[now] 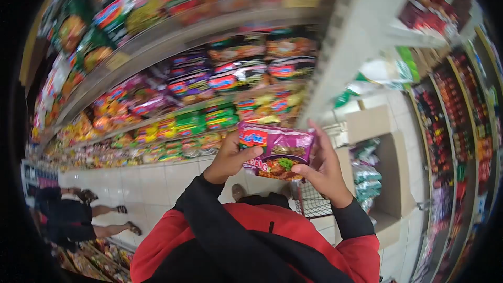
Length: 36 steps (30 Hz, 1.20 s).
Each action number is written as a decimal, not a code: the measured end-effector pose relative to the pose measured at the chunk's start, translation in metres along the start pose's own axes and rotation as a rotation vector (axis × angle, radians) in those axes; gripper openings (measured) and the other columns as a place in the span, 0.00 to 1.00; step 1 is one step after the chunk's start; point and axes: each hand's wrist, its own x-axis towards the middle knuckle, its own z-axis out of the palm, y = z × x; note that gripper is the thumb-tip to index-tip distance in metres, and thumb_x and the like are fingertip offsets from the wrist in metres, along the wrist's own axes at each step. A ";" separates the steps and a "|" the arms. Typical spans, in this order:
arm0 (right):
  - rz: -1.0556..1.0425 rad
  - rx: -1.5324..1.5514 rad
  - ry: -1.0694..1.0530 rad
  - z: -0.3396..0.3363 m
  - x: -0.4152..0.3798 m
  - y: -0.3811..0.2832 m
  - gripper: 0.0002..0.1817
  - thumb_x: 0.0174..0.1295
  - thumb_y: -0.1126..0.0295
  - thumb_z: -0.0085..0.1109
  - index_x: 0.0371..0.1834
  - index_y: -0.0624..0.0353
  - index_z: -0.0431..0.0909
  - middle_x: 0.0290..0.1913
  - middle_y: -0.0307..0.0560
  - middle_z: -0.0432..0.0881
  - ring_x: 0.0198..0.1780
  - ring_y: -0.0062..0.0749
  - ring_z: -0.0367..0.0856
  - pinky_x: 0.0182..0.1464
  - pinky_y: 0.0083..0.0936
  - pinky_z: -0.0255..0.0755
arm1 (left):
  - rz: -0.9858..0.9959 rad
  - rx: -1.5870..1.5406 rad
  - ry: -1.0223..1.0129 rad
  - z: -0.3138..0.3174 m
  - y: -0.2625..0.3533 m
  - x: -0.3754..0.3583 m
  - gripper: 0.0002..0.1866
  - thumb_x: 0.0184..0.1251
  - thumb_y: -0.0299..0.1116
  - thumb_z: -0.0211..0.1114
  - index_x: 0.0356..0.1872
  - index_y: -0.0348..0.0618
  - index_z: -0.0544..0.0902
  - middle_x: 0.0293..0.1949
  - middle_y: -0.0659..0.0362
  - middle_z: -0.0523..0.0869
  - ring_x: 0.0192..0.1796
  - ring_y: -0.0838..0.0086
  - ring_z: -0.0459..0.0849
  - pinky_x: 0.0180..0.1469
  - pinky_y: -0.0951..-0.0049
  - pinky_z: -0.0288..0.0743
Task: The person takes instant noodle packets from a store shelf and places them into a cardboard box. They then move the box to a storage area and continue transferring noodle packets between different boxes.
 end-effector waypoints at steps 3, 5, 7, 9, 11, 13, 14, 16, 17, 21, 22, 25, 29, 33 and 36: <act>0.010 -0.013 -0.055 0.049 0.021 0.023 0.33 0.60 0.76 0.58 0.67 0.67 0.54 0.59 0.49 0.71 0.59 0.30 0.71 0.62 0.27 0.63 | 0.106 0.192 0.147 -0.038 0.027 -0.021 0.18 0.65 0.31 0.62 0.54 0.38 0.73 0.45 0.60 0.81 0.48 0.80 0.77 0.53 0.75 0.69; 0.010 0.031 -0.025 0.083 0.041 0.027 0.31 0.61 0.75 0.56 0.67 0.67 0.54 0.59 0.50 0.71 0.59 0.30 0.71 0.61 0.26 0.63 | 0.132 0.326 0.242 -0.067 0.048 -0.037 0.17 0.68 0.30 0.59 0.56 0.38 0.72 0.44 0.57 0.81 0.48 0.78 0.77 0.52 0.73 0.69; 0.002 0.026 0.032 0.108 0.061 0.033 0.30 0.63 0.73 0.54 0.67 0.66 0.54 0.59 0.51 0.72 0.59 0.29 0.72 0.60 0.25 0.64 | 0.035 0.200 0.355 -0.095 0.069 -0.058 0.17 0.67 0.29 0.59 0.56 0.37 0.71 0.44 0.56 0.81 0.48 0.77 0.78 0.52 0.71 0.70; -0.076 0.029 0.107 0.137 0.083 0.023 0.28 0.64 0.70 0.53 0.66 0.60 0.57 0.57 0.47 0.72 0.56 0.29 0.73 0.54 0.22 0.70 | 0.090 0.051 0.515 -0.122 0.082 -0.072 0.17 0.66 0.26 0.59 0.55 0.37 0.72 0.45 0.54 0.82 0.48 0.72 0.79 0.50 0.68 0.72; -0.093 0.087 0.212 0.155 0.105 0.020 0.26 0.65 0.68 0.52 0.65 0.58 0.59 0.59 0.46 0.69 0.55 0.30 0.75 0.52 0.27 0.74 | 0.222 0.027 0.594 -0.153 0.085 -0.077 0.17 0.64 0.23 0.60 0.54 0.38 0.73 0.45 0.52 0.82 0.48 0.69 0.80 0.50 0.67 0.72; -0.105 0.157 0.259 0.170 0.126 0.012 0.22 0.67 0.67 0.50 0.63 0.58 0.62 0.59 0.45 0.69 0.53 0.29 0.76 0.48 0.30 0.77 | 0.834 0.957 0.780 -0.189 0.083 -0.070 0.18 0.58 0.23 0.63 0.52 0.41 0.77 0.51 0.47 0.79 0.54 0.59 0.77 0.55 0.62 0.69; -0.119 0.184 0.248 0.174 0.137 0.014 0.20 0.67 0.67 0.48 0.61 0.57 0.64 0.55 0.44 0.73 0.51 0.27 0.77 0.44 0.29 0.79 | 0.824 1.189 0.802 -0.201 0.088 -0.067 0.18 0.56 0.24 0.65 0.51 0.42 0.78 0.54 0.46 0.76 0.57 0.55 0.72 0.58 0.58 0.65; -0.138 0.192 0.245 0.181 0.154 0.022 0.21 0.68 0.65 0.47 0.63 0.56 0.65 0.57 0.45 0.72 0.51 0.30 0.77 0.47 0.27 0.77 | 0.836 1.433 0.829 -0.218 0.089 -0.056 0.18 0.54 0.28 0.66 0.49 0.45 0.81 0.58 0.46 0.72 0.63 0.49 0.64 0.63 0.53 0.57; -0.153 0.161 0.247 0.186 0.158 0.026 0.23 0.68 0.64 0.47 0.64 0.58 0.64 0.59 0.46 0.71 0.52 0.30 0.77 0.44 0.24 0.76 | 0.868 1.444 0.849 -0.224 0.082 -0.048 0.18 0.54 0.30 0.66 0.48 0.46 0.81 0.60 0.47 0.70 0.65 0.48 0.61 0.64 0.51 0.53; -0.367 0.206 0.141 0.183 0.181 0.049 0.26 0.67 0.68 0.47 0.66 0.70 0.59 0.65 0.53 0.66 0.58 0.37 0.72 0.50 0.24 0.72 | 0.969 1.557 0.880 -0.239 0.065 -0.027 0.18 0.55 0.32 0.66 0.49 0.46 0.82 0.62 0.47 0.69 0.65 0.55 0.62 0.66 0.54 0.52; -0.433 0.319 -0.026 0.178 0.190 0.054 0.25 0.66 0.70 0.47 0.64 0.71 0.61 0.64 0.57 0.66 0.59 0.40 0.71 0.56 0.29 0.69 | 1.055 1.589 0.873 -0.243 0.063 -0.022 0.17 0.56 0.33 0.66 0.49 0.47 0.83 0.62 0.47 0.69 0.64 0.55 0.63 0.66 0.53 0.52; -0.452 0.356 -0.209 0.160 0.219 0.065 0.22 0.65 0.71 0.50 0.60 0.72 0.65 0.60 0.59 0.69 0.59 0.40 0.71 0.59 0.32 0.67 | 1.213 1.651 0.863 -0.253 0.052 -0.014 0.16 0.56 0.34 0.65 0.48 0.48 0.83 0.62 0.47 0.69 0.63 0.55 0.64 0.67 0.52 0.52; -0.518 0.399 -0.207 0.163 0.244 0.068 0.16 0.64 0.74 0.52 0.52 0.72 0.68 0.55 0.60 0.74 0.57 0.37 0.72 0.60 0.33 0.67 | 1.246 1.679 0.889 -0.258 0.047 -0.006 0.16 0.56 0.34 0.65 0.48 0.49 0.84 0.61 0.46 0.69 0.63 0.55 0.64 0.67 0.52 0.52; -0.462 0.532 -0.336 0.159 0.255 0.064 0.14 0.64 0.76 0.52 0.50 0.71 0.69 0.51 0.58 0.75 0.54 0.38 0.74 0.58 0.34 0.68 | 1.257 1.704 0.911 -0.258 0.049 -0.004 0.16 0.56 0.34 0.65 0.47 0.49 0.84 0.61 0.46 0.69 0.63 0.55 0.64 0.67 0.52 0.52; -0.460 0.579 -0.359 0.168 0.254 0.067 0.14 0.62 0.76 0.54 0.50 0.69 0.70 0.50 0.56 0.77 0.52 0.39 0.75 0.56 0.34 0.70 | 1.244 1.733 0.920 -0.258 0.049 -0.004 0.15 0.56 0.34 0.64 0.47 0.50 0.84 0.61 0.46 0.69 0.63 0.56 0.64 0.67 0.53 0.52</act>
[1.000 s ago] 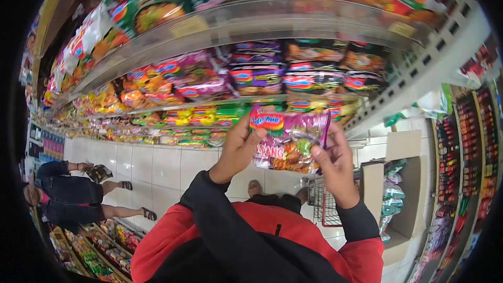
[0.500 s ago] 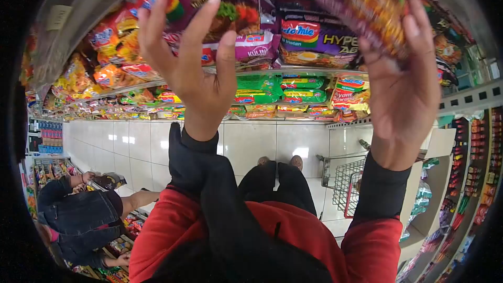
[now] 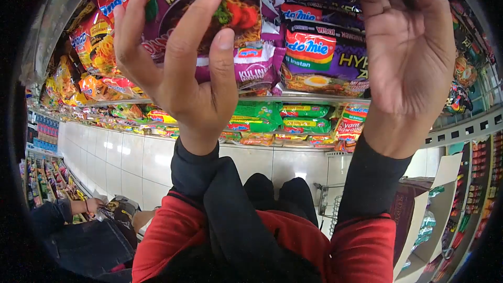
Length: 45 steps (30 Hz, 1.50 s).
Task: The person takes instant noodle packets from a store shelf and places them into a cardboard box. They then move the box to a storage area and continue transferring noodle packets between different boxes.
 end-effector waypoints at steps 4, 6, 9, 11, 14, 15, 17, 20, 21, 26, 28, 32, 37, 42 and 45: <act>-0.090 0.160 -0.008 0.020 0.008 0.028 0.12 0.61 0.75 0.54 0.48 0.66 0.73 0.50 0.51 0.78 0.53 0.37 0.74 0.56 0.36 0.68 | -0.018 0.004 0.008 0.002 0.000 -0.001 0.15 0.56 0.35 0.65 0.46 0.51 0.85 0.61 0.46 0.70 0.62 0.56 0.65 0.66 0.52 0.53; -0.416 -0.284 0.393 0.083 0.012 0.065 0.12 0.59 0.73 0.58 0.46 0.64 0.74 0.45 0.53 0.78 0.47 0.34 0.78 0.52 0.25 0.75 | 0.039 0.080 -0.064 -0.004 0.000 0.005 0.15 0.56 0.35 0.65 0.46 0.51 0.85 0.61 0.46 0.70 0.62 0.56 0.65 0.66 0.52 0.54; -0.148 -0.120 0.251 0.074 0.017 0.062 0.12 0.61 0.70 0.57 0.46 0.61 0.74 0.44 0.48 0.79 0.45 0.32 0.79 0.49 0.24 0.77 | 0.014 0.097 -0.078 -0.002 0.003 0.002 0.14 0.56 0.35 0.65 0.45 0.52 0.85 0.61 0.45 0.70 0.62 0.55 0.65 0.66 0.51 0.54; -0.132 -0.206 0.073 0.039 0.026 0.065 0.13 0.62 0.71 0.55 0.48 0.62 0.74 0.48 0.47 0.78 0.50 0.34 0.76 0.54 0.31 0.72 | -0.103 0.018 -0.035 -0.001 0.006 0.000 0.14 0.56 0.34 0.64 0.45 0.54 0.85 0.61 0.45 0.69 0.63 0.53 0.64 0.67 0.51 0.54; -0.103 -0.400 -0.018 0.053 0.017 0.063 0.17 0.61 0.73 0.54 0.55 0.62 0.71 0.51 0.44 0.77 0.54 0.31 0.74 0.58 0.31 0.65 | -0.220 0.002 -0.055 -0.002 0.012 -0.001 0.14 0.54 0.33 0.63 0.42 0.64 0.85 0.61 0.52 0.71 0.66 0.50 0.59 0.66 0.55 0.52; -0.149 -0.328 0.056 0.062 0.018 0.065 0.15 0.59 0.75 0.57 0.50 0.64 0.73 0.46 0.45 0.79 0.49 0.30 0.77 0.53 0.28 0.70 | -0.204 0.033 -0.068 -0.003 0.012 -0.001 0.15 0.53 0.33 0.63 0.43 0.65 0.84 0.62 0.53 0.70 0.67 0.48 0.58 0.67 0.53 0.50; -0.171 -0.310 0.102 0.066 0.018 0.065 0.11 0.56 0.79 0.61 0.43 0.65 0.76 0.41 0.45 0.82 0.44 0.28 0.80 0.49 0.26 0.74 | -0.209 0.039 -0.089 -0.006 0.012 -0.002 0.16 0.53 0.33 0.64 0.44 0.65 0.84 0.62 0.53 0.69 0.67 0.48 0.58 0.67 0.52 0.49; -0.170 -0.531 0.076 0.071 0.015 0.065 0.11 0.56 0.78 0.63 0.42 0.65 0.77 0.40 0.43 0.82 0.42 0.26 0.79 0.48 0.25 0.71 | -0.218 0.036 -0.122 -0.007 0.014 -0.003 0.18 0.53 0.33 0.64 0.46 0.67 0.83 0.63 0.53 0.67 0.67 0.46 0.57 0.68 0.47 0.46; -0.128 -0.601 0.131 0.077 0.014 0.064 0.10 0.56 0.77 0.64 0.41 0.65 0.77 0.39 0.43 0.82 0.41 0.26 0.78 0.47 0.25 0.71 | -0.229 0.035 -0.137 -0.008 0.015 -0.004 0.19 0.53 0.33 0.65 0.47 0.67 0.82 0.63 0.53 0.66 0.68 0.45 0.56 0.68 0.45 0.45; -0.088 -0.789 0.160 0.086 0.015 0.060 0.10 0.55 0.75 0.64 0.39 0.65 0.78 0.38 0.44 0.82 0.40 0.26 0.78 0.45 0.25 0.70 | -0.235 0.023 -0.191 -0.011 0.014 -0.005 0.18 0.55 0.35 0.64 0.48 0.67 0.82 0.64 0.52 0.65 0.69 0.43 0.52 0.69 0.41 0.40; -0.074 -0.857 0.150 0.088 0.012 0.062 0.10 0.55 0.74 0.64 0.39 0.64 0.78 0.38 0.45 0.82 0.39 0.26 0.78 0.44 0.25 0.70 | -0.194 -0.004 -0.275 -0.017 0.012 -0.005 0.18 0.56 0.35 0.66 0.50 0.57 0.80 0.66 0.45 0.60 0.71 0.42 0.45 0.68 0.42 0.40; -0.053 -0.958 0.177 0.091 0.006 0.060 0.13 0.53 0.71 0.66 0.39 0.65 0.78 0.39 0.50 0.81 0.41 0.35 0.79 0.45 0.28 0.70 | -0.214 -0.118 -0.325 -0.020 0.008 -0.016 0.21 0.55 0.43 0.63 0.53 0.63 0.80 0.67 0.46 0.58 0.71 0.37 0.44 0.68 0.39 0.25; -0.053 -1.185 0.211 0.113 -0.017 0.073 0.30 0.58 0.68 0.61 0.61 0.71 0.62 0.51 0.65 0.72 0.52 0.54 0.73 0.55 0.38 0.65 | -0.067 -0.226 -0.441 -0.032 -0.003 -0.015 0.26 0.58 0.51 0.63 0.55 0.50 0.78 0.68 0.32 0.48 0.69 0.28 0.33 0.65 0.32 0.22; -0.194 -1.336 0.357 0.123 -0.043 0.073 0.32 0.59 0.70 0.58 0.64 0.72 0.58 0.64 0.67 0.64 0.65 0.58 0.63 0.64 0.39 0.59 | 0.059 -0.429 -0.355 -0.047 -0.016 -0.008 0.21 0.58 0.47 0.63 0.51 0.51 0.80 0.66 0.33 0.51 0.70 0.30 0.40 0.64 0.29 0.34; -0.241 -1.401 0.383 0.125 -0.075 0.046 0.30 0.61 0.75 0.54 0.67 0.65 0.57 0.69 0.58 0.58 0.69 0.43 0.61 0.62 0.35 0.65 | 0.260 -0.652 -0.003 -0.044 -0.010 -0.017 0.15 0.59 0.42 0.62 0.46 0.51 0.81 0.63 0.42 0.64 0.68 0.43 0.58 0.64 0.38 0.53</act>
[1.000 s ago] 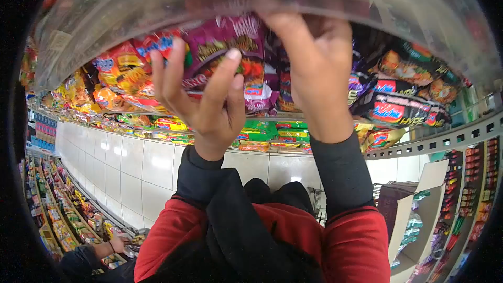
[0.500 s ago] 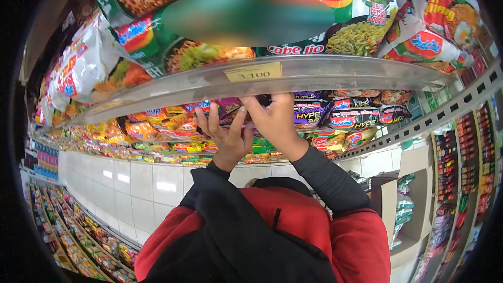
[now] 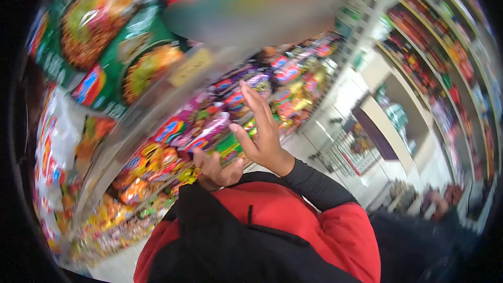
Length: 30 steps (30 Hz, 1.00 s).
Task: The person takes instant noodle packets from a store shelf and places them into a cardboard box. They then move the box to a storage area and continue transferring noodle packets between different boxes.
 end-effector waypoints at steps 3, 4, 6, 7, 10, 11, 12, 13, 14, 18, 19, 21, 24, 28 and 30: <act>0.183 -0.084 0.233 -0.034 -0.053 0.016 0.29 0.56 0.78 0.57 0.63 0.66 0.63 0.64 0.59 0.65 0.65 0.49 0.65 0.63 0.36 0.63 | -0.005 -0.588 -0.273 0.011 0.018 -0.001 0.11 0.55 0.33 0.63 0.40 0.48 0.82 0.55 0.54 0.76 0.60 0.56 0.71 0.60 0.50 0.67; 0.252 -0.231 0.289 -0.048 -0.071 0.021 0.27 0.56 0.79 0.56 0.61 0.65 0.65 0.63 0.57 0.66 0.61 0.43 0.69 0.57 0.31 0.69 | -0.075 -0.731 -0.425 0.018 0.025 -0.002 0.11 0.52 0.30 0.63 0.38 0.47 0.82 0.51 0.57 0.78 0.58 0.58 0.73 0.59 0.54 0.68; 0.356 -0.232 0.455 -0.066 -0.111 0.031 0.26 0.56 0.81 0.55 0.61 0.62 0.66 0.59 0.53 0.68 0.58 0.37 0.71 0.49 0.25 0.73 | -0.150 -0.930 -0.648 0.034 0.041 -0.012 0.11 0.46 0.24 0.63 0.34 0.43 0.82 0.48 0.58 0.80 0.57 0.59 0.74 0.57 0.58 0.70; 0.418 -0.280 0.506 -0.078 -0.131 0.032 0.25 0.56 0.81 0.55 0.60 0.62 0.66 0.58 0.52 0.68 0.57 0.35 0.72 0.47 0.24 0.74 | -0.130 -0.967 -0.645 0.042 0.050 -0.020 0.11 0.46 0.24 0.63 0.34 0.43 0.82 0.48 0.58 0.80 0.57 0.59 0.74 0.57 0.58 0.70; 0.528 -0.511 0.623 -0.113 -0.187 0.033 0.23 0.57 0.80 0.55 0.58 0.62 0.67 0.56 0.52 0.69 0.55 0.35 0.72 0.45 0.24 0.75 | -0.216 -1.127 -0.819 0.059 0.074 -0.038 0.11 0.49 0.26 0.63 0.37 0.43 0.81 0.46 0.57 0.80 0.57 0.57 0.73 0.57 0.60 0.69; 0.540 -0.569 0.674 -0.125 -0.201 0.034 0.23 0.57 0.79 0.55 0.58 0.63 0.66 0.56 0.52 0.68 0.54 0.36 0.72 0.45 0.25 0.76 | -0.204 -1.146 -0.824 0.065 0.083 -0.040 0.11 0.49 0.26 0.63 0.37 0.43 0.81 0.46 0.57 0.80 0.57 0.57 0.73 0.57 0.60 0.69; 0.594 -0.644 0.702 -0.139 -0.218 0.038 0.24 0.57 0.79 0.56 0.58 0.63 0.66 0.56 0.53 0.68 0.54 0.37 0.72 0.44 0.25 0.76 | -0.236 -1.193 -0.878 0.070 0.093 -0.042 0.12 0.50 0.25 0.63 0.38 0.42 0.81 0.47 0.55 0.79 0.57 0.56 0.73 0.59 0.59 0.68; 0.648 -0.717 0.729 -0.153 -0.236 0.044 0.24 0.56 0.78 0.56 0.58 0.63 0.66 0.56 0.53 0.68 0.55 0.38 0.71 0.44 0.25 0.76 | -0.268 -1.237 -0.934 0.076 0.103 -0.045 0.12 0.51 0.24 0.63 0.40 0.42 0.81 0.48 0.54 0.79 0.58 0.55 0.72 0.60 0.58 0.67; 0.658 -0.724 0.741 -0.166 -0.254 0.051 0.24 0.56 0.78 0.56 0.58 0.63 0.66 0.56 0.53 0.68 0.55 0.38 0.71 0.44 0.25 0.76 | -0.262 -1.271 -0.968 0.085 0.114 -0.052 0.15 0.51 0.25 0.63 0.43 0.42 0.79 0.50 0.54 0.78 0.59 0.56 0.71 0.60 0.59 0.66; 1.009 -0.979 0.612 -0.222 -0.330 0.096 0.28 0.53 0.75 0.60 0.59 0.63 0.64 0.57 0.57 0.68 0.59 0.48 0.66 0.55 0.35 0.69 | -0.327 -1.380 -0.992 0.114 0.156 -0.039 0.17 0.52 0.24 0.63 0.46 0.40 0.78 0.50 0.51 0.77 0.58 0.54 0.71 0.60 0.59 0.65; 1.039 -1.092 0.396 -0.236 -0.351 0.112 0.29 0.52 0.74 0.60 0.60 0.62 0.64 0.58 0.59 0.67 0.60 0.52 0.65 0.60 0.39 0.65 | -0.337 -1.373 -1.003 0.121 0.165 -0.035 0.17 0.52 0.24 0.63 0.46 0.40 0.78 0.50 0.51 0.77 0.58 0.54 0.71 0.60 0.59 0.65; 1.141 -1.039 0.270 -0.253 -0.377 0.137 0.33 0.50 0.71 0.63 0.62 0.61 0.63 0.60 0.60 0.66 0.63 0.57 0.61 0.66 0.41 0.57 | -0.407 -1.396 -0.990 0.132 0.180 -0.030 0.18 0.52 0.24 0.63 0.47 0.40 0.77 0.51 0.50 0.77 0.58 0.54 0.71 0.60 0.59 0.65; 1.280 -1.153 -0.266 -0.274 -0.402 0.174 0.41 0.48 0.63 0.67 0.66 0.56 0.58 0.62 0.53 0.67 0.68 0.50 0.58 0.65 0.44 0.59 | -0.514 -1.339 -0.982 0.138 0.192 -0.032 0.19 0.52 0.24 0.63 0.49 0.39 0.76 0.51 0.50 0.77 0.57 0.54 0.72 0.59 0.60 0.66; 1.424 -1.036 -0.550 -0.284 -0.392 0.209 0.40 0.47 0.62 0.68 0.65 0.46 0.59 0.60 0.54 0.67 0.64 0.55 0.63 0.61 0.55 0.60 | -0.743 -1.195 -0.966 0.128 0.199 -0.065 0.20 0.52 0.24 0.63 0.49 0.37 0.76 0.51 0.49 0.77 0.56 0.55 0.73 0.59 0.62 0.66; 1.445 -0.984 -0.580 -0.292 -0.405 0.236 0.38 0.48 0.62 0.68 0.64 0.45 0.60 0.59 0.52 0.68 0.63 0.53 0.65 0.60 0.56 0.61 | -0.823 -1.082 -0.977 0.112 0.199 -0.086 0.20 0.51 0.24 0.63 0.49 0.38 0.75 0.51 0.49 0.77 0.56 0.55 0.74 0.59 0.62 0.66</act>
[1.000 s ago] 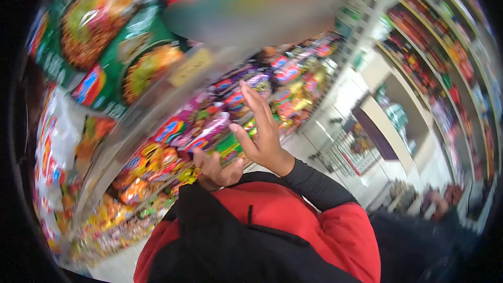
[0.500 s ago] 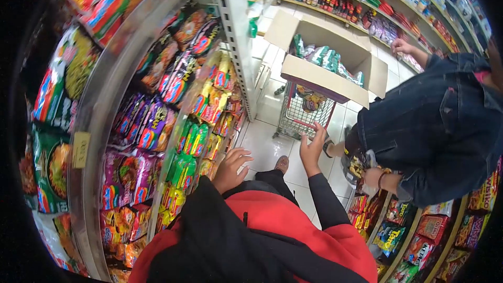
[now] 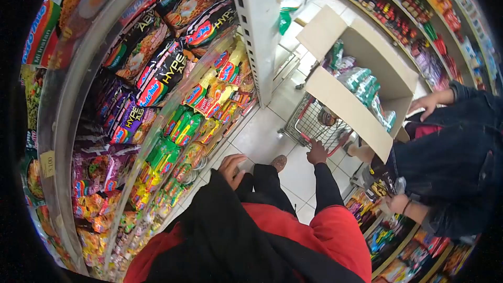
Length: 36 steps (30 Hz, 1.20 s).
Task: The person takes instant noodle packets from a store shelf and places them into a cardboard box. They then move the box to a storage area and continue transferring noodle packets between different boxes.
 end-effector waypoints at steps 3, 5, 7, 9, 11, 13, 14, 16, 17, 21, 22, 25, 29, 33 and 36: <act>-0.067 0.012 0.029 0.017 0.022 0.009 0.33 0.49 0.64 0.67 0.59 0.44 0.63 0.51 0.53 0.69 0.54 0.52 0.72 0.54 0.54 0.67 | -0.148 0.049 0.096 -0.001 -0.009 -0.034 0.20 0.53 0.26 0.63 0.50 0.39 0.76 0.50 0.50 0.78 0.55 0.56 0.74 0.59 0.62 0.66; -0.072 0.022 0.070 0.025 0.026 0.009 0.31 0.49 0.66 0.66 0.58 0.43 0.64 0.50 0.57 0.68 0.51 0.57 0.72 0.49 0.50 0.71 | -0.223 0.050 0.135 0.001 -0.016 -0.058 0.20 0.54 0.28 0.62 0.50 0.39 0.76 0.50 0.50 0.78 0.55 0.57 0.75 0.59 0.62 0.66; -0.088 0.027 0.099 0.031 0.024 0.008 0.29 0.50 0.68 0.65 0.56 0.42 0.64 0.48 0.58 0.68 0.49 0.60 0.71 0.47 0.47 0.72 | -0.289 0.157 0.177 0.013 -0.038 -0.083 0.21 0.53 0.30 0.63 0.51 0.41 0.76 0.50 0.50 0.78 0.54 0.59 0.76 0.57 0.62 0.67; -0.111 0.003 0.141 0.040 0.021 0.010 0.28 0.51 0.70 0.63 0.56 0.41 0.64 0.48 0.57 0.68 0.50 0.58 0.71 0.46 0.47 0.73 | -0.338 0.146 0.093 0.020 -0.071 -0.106 0.22 0.53 0.32 0.64 0.51 0.41 0.76 0.51 0.50 0.78 0.54 0.59 0.75 0.57 0.63 0.67; -0.088 -0.007 0.148 0.045 0.011 0.005 0.28 0.51 0.71 0.62 0.56 0.41 0.65 0.48 0.56 0.68 0.49 0.57 0.72 0.45 0.47 0.73 | -0.353 0.114 0.058 0.025 -0.091 -0.120 0.22 0.54 0.32 0.64 0.52 0.40 0.75 0.51 0.50 0.78 0.54 0.58 0.75 0.57 0.63 0.67; -0.061 -0.013 0.157 0.048 -0.003 -0.001 0.27 0.51 0.72 0.62 0.56 0.41 0.65 0.48 0.56 0.68 0.48 0.56 0.72 0.44 0.47 0.73 | -0.364 0.084 0.019 0.028 -0.106 -0.135 0.22 0.54 0.32 0.64 0.52 0.40 0.75 0.51 0.50 0.78 0.55 0.58 0.75 0.57 0.63 0.67; -0.063 -0.035 0.189 0.052 -0.010 -0.003 0.27 0.51 0.72 0.62 0.55 0.41 0.65 0.48 0.55 0.68 0.48 0.55 0.73 0.44 0.47 0.73 | -0.370 0.068 0.001 0.028 -0.111 -0.143 0.22 0.54 0.32 0.64 0.52 0.40 0.75 0.51 0.50 0.78 0.55 0.58 0.75 0.58 0.63 0.67; -0.115 -0.059 0.238 0.049 -0.031 -0.010 0.23 0.54 0.74 0.58 0.54 0.47 0.68 0.46 0.59 0.70 0.43 0.59 0.74 0.42 0.47 0.72 | -0.342 0.062 0.020 0.017 -0.094 -0.140 0.22 0.54 0.30 0.64 0.53 0.39 0.74 0.50 0.50 0.78 0.55 0.57 0.75 0.58 0.63 0.67; -0.115 -0.059 0.234 0.054 -0.036 -0.012 0.23 0.54 0.74 0.58 0.54 0.47 0.68 0.46 0.59 0.70 0.43 0.59 0.74 0.42 0.47 0.72 | -0.308 0.056 0.045 0.013 -0.088 -0.139 0.23 0.55 0.29 0.64 0.53 0.39 0.73 0.50 0.50 0.78 0.55 0.57 0.75 0.58 0.63 0.66; -0.151 -0.158 0.321 0.075 -0.055 -0.016 0.13 0.63 0.70 0.44 0.50 0.46 0.72 0.37 0.57 0.74 0.33 0.53 0.79 0.31 0.43 0.74 | -0.292 0.110 0.066 0.014 -0.098 -0.157 0.21 0.55 0.24 0.62 0.52 0.39 0.73 0.50 0.49 0.78 0.55 0.55 0.74 0.58 0.63 0.67; -0.160 -0.171 0.321 0.077 -0.062 -0.020 0.12 0.62 0.69 0.46 0.49 0.46 0.72 0.36 0.56 0.74 0.32 0.52 0.79 0.30 0.43 0.74 | -0.280 0.114 0.075 0.012 -0.098 -0.161 0.21 0.55 0.24 0.62 0.52 0.39 0.73 0.49 0.49 0.78 0.55 0.55 0.74 0.58 0.63 0.67; -0.156 -0.208 0.313 0.095 -0.073 -0.029 0.14 0.61 0.70 0.48 0.50 0.45 0.73 0.36 0.53 0.75 0.31 0.48 0.81 0.29 0.40 0.76 | -0.296 0.079 0.090 0.012 -0.097 -0.171 0.20 0.56 0.24 0.61 0.52 0.38 0.73 0.49 0.49 0.78 0.55 0.56 0.75 0.58 0.63 0.67; -0.126 -0.203 0.288 0.105 -0.088 -0.046 0.17 0.59 0.72 0.47 0.52 0.45 0.73 0.39 0.52 0.76 0.33 0.47 0.82 0.30 0.38 0.78 | -0.335 0.005 0.110 0.019 -0.089 -0.176 0.20 0.56 0.23 0.61 0.52 0.37 0.73 0.49 0.49 0.78 0.54 0.57 0.75 0.57 0.64 0.68; -0.164 -0.185 0.410 0.124 -0.097 -0.060 0.10 0.63 0.64 0.49 0.47 0.49 0.71 0.33 0.53 0.76 0.26 0.48 0.81 0.24 0.39 0.75 | -0.272 -0.022 0.141 0.031 -0.086 -0.159 0.19 0.56 0.23 0.62 0.52 0.37 0.74 0.48 0.49 0.79 0.53 0.58 0.77 0.56 0.65 0.69; -0.149 -0.066 0.342 0.135 -0.105 -0.073 0.11 0.66 0.61 0.47 0.46 0.51 0.70 0.36 0.55 0.76 0.28 0.51 0.81 0.26 0.42 0.75 | -0.274 -0.139 0.136 0.042 -0.080 -0.138 0.20 0.62 0.26 0.60 0.55 0.43 0.72 0.52 0.54 0.78 0.57 0.65 0.76 0.56 0.63 0.70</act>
